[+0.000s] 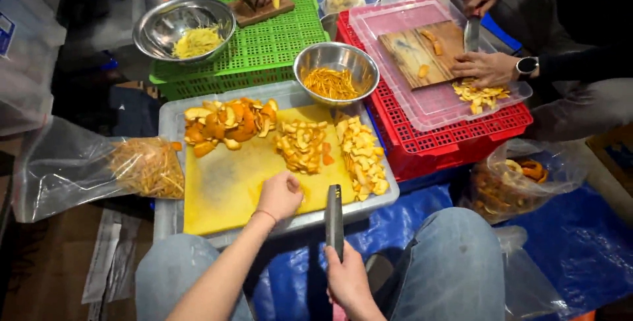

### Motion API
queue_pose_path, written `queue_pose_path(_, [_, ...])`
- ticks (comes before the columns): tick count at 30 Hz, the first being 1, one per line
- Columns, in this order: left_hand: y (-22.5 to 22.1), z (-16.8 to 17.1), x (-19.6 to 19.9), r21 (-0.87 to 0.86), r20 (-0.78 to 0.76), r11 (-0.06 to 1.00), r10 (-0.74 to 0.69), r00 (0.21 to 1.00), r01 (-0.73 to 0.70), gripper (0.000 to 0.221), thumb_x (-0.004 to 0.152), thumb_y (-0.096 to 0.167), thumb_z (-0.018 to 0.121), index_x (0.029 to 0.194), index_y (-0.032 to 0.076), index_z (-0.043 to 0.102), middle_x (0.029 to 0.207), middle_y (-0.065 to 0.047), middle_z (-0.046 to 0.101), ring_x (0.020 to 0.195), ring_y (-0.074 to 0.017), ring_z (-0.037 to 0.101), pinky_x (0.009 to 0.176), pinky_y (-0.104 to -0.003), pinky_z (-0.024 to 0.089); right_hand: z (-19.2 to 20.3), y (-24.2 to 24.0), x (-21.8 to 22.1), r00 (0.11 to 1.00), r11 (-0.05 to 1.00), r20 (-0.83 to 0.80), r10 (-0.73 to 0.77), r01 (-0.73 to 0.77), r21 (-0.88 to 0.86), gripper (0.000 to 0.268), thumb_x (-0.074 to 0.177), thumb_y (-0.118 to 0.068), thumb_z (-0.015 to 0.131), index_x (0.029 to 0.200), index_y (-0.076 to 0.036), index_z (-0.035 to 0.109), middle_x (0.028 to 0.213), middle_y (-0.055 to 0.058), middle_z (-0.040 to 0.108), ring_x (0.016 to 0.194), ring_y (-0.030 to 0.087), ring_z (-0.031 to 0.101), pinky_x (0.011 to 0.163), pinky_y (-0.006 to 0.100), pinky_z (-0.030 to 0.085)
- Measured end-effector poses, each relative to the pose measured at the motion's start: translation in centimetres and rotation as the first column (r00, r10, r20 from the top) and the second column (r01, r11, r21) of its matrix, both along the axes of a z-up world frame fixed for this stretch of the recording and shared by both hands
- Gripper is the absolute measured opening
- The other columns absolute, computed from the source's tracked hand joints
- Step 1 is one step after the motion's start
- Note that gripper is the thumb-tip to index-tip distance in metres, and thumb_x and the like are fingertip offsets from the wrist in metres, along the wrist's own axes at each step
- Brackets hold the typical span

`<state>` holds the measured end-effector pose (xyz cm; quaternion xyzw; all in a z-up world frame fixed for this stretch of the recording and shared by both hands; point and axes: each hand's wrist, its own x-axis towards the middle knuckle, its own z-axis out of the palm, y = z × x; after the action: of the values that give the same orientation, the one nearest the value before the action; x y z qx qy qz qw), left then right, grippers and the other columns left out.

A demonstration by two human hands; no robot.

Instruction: Slicing fruit peels into thin strips using a knife on a cutting board while sitting on the floor.

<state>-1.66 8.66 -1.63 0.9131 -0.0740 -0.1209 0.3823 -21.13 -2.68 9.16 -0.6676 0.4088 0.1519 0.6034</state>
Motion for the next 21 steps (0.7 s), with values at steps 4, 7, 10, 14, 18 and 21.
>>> queue_pose_path(4, [-1.3,7.5,1.5,-0.252,-0.142,0.92,0.271,0.952,-0.3,0.014,0.084,0.021,0.076,0.095,0.016,0.072,0.098,-0.003,0.078,0.094,-0.0176,0.072,0.09,-0.033,0.058,0.6,0.0,0.2,0.998,1.0,-0.051,0.023,-0.022,0.018,0.019,0.107,-0.026,0.05,0.108,-0.01,0.06,0.055,0.01,0.05,0.038,0.02,0.05,0.034,0.031,0.043])
queue_pose_path(7, [-0.1,9.5,2.8,-0.308,-0.301,0.816,0.403,0.864,-0.488,0.038,0.085,0.023,0.079,0.119,0.013,0.065,0.113,-0.007,0.077,0.084,-0.0182,0.073,0.081,-0.034,0.06,-0.4,-0.1,0.1,1.0,1.0,-0.027,0.015,-0.015,0.016,0.019,0.106,-0.025,0.052,0.102,-0.009,0.059,0.056,0.01,0.047,0.037,0.021,0.05,0.034,0.033,0.042])
queue_pose_path(10, [4.6,4.2,5.5,-0.191,-0.151,0.871,0.429,0.89,-0.452,0.029,0.086,0.023,0.074,0.113,0.014,0.07,0.111,-0.003,0.077,0.104,-0.0179,0.072,0.1,-0.035,0.054,-0.7,0.2,0.4,1.0,1.0,-0.001,0.01,-0.01,0.009,0.018,0.104,-0.025,0.055,0.099,-0.009,0.059,0.052,0.011,0.046,0.034,0.023,0.05,0.032,0.036,0.042])
queue_pose_path(14, [12.8,-2.0,8.7,0.041,0.036,0.888,0.456,0.889,-0.457,0.025,0.072,0.023,0.069,0.096,0.023,0.077,0.103,0.001,0.079,0.1,-0.0217,0.073,0.093,-0.034,0.053,-1.5,1.0,0.6,0.998,0.999,-0.058,0.039,-0.038,0.027,0.02,0.105,-0.027,0.054,0.1,-0.009,0.06,0.051,0.012,0.047,0.033,0.022,0.048,0.03,0.033,0.037])
queue_pose_path(18, [14.0,0.4,9.1,0.051,0.102,0.856,0.507,0.856,-0.514,0.017,0.076,0.025,0.072,0.092,0.019,0.074,0.097,-0.001,0.077,0.094,-0.0255,0.071,0.091,-0.04,0.054,-5.1,1.3,0.8,0.999,0.999,0.026,0.046,-0.047,0.027,0.021,0.104,-0.024,0.057,0.094,-0.006,0.059,0.049,0.014,0.048,0.029,0.026,0.05,0.027,0.037,0.037])
queue_pose_path(21, [12.5,0.2,10.1,-0.011,0.237,0.942,0.328,0.914,-0.335,0.011,0.085,0.013,0.067,0.096,0.014,0.068,0.093,-0.007,0.075,0.089,-0.0276,0.069,0.088,-0.04,0.054,-3.0,1.8,1.7,0.994,0.999,-0.099,0.052,-0.052,0.008,0.021,0.104,-0.027,0.056,0.103,-0.007,0.063,0.053,0.014,0.052,0.035,0.025,0.053,0.035,0.035,0.043])
